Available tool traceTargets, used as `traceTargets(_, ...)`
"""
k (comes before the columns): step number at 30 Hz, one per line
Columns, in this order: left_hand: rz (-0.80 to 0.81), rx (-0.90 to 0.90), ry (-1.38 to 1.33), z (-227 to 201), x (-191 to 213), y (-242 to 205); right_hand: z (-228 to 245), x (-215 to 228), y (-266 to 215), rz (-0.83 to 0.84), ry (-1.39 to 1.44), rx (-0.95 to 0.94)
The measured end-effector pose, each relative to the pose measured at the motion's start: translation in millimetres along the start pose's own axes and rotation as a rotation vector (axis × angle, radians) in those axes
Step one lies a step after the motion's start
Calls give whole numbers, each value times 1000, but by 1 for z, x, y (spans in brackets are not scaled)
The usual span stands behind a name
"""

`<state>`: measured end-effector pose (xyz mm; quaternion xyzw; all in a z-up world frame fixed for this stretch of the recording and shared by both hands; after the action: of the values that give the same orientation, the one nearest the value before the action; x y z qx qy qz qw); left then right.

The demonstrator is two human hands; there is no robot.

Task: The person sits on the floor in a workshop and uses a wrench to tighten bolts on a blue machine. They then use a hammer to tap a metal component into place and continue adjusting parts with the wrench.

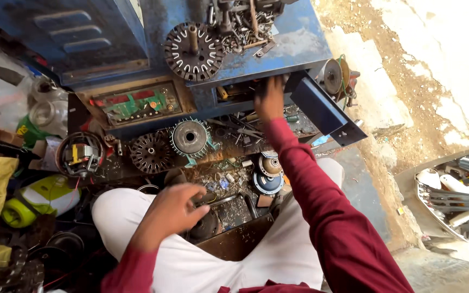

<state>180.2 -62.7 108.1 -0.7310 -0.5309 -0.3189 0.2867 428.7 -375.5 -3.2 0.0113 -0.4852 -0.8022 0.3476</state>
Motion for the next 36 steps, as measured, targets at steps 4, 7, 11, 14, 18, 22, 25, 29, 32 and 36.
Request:
traceTargets(4, 172, -196, 477, 10, -54, 77, -50, -63, 15, 277, -57, -272)
traceTargets(7, 364, -192, 481, 13, -110, 100, -49, -79, 4, 89, -228, 145)
traceTargets(11, 475, -339, 187, 1, -146, 84, -83, -123, 6, 305, -339, 151)
traceTargets(14, 444, -392, 213, 2, -145, 84, -109, -131, -4, 302, -225, -25)
traceTargets(18, 416, -343, 227, 10, -134, 83, -105, -134, -3, 352, -288, 52)
traceTargets(22, 432, -241, 236, 14, -124, 84, -52, -100, 13, 288, -171, 105)
traceTargets(25, 391, -252, 204, 14, -129, 78, -7, -43, 9, 180, 48, 88)
traceTargets(29, 431, -203, 169, 18, -134, 84, 44, -12, 10, 62, 119, 226)
traceTargets(32, 464, -114, 208, 21, -130, 86, 47, -40, 14, 367, 58, 156)
traceTargets(36, 413, -365, 200, 11, -137, 89, 34, -57, 13, 381, 91, 258)
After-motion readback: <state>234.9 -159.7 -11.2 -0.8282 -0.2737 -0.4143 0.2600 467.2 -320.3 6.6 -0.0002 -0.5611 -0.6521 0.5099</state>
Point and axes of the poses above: each hand's wrist, its own y-axis towards the middle knuckle, its own x-axis out of the back of the hand, z = x × y, the point moved 5 cm from there along y, towards the middle knuckle, and after that the axes turned 14 degrees about -z, right-handed, at the moved point
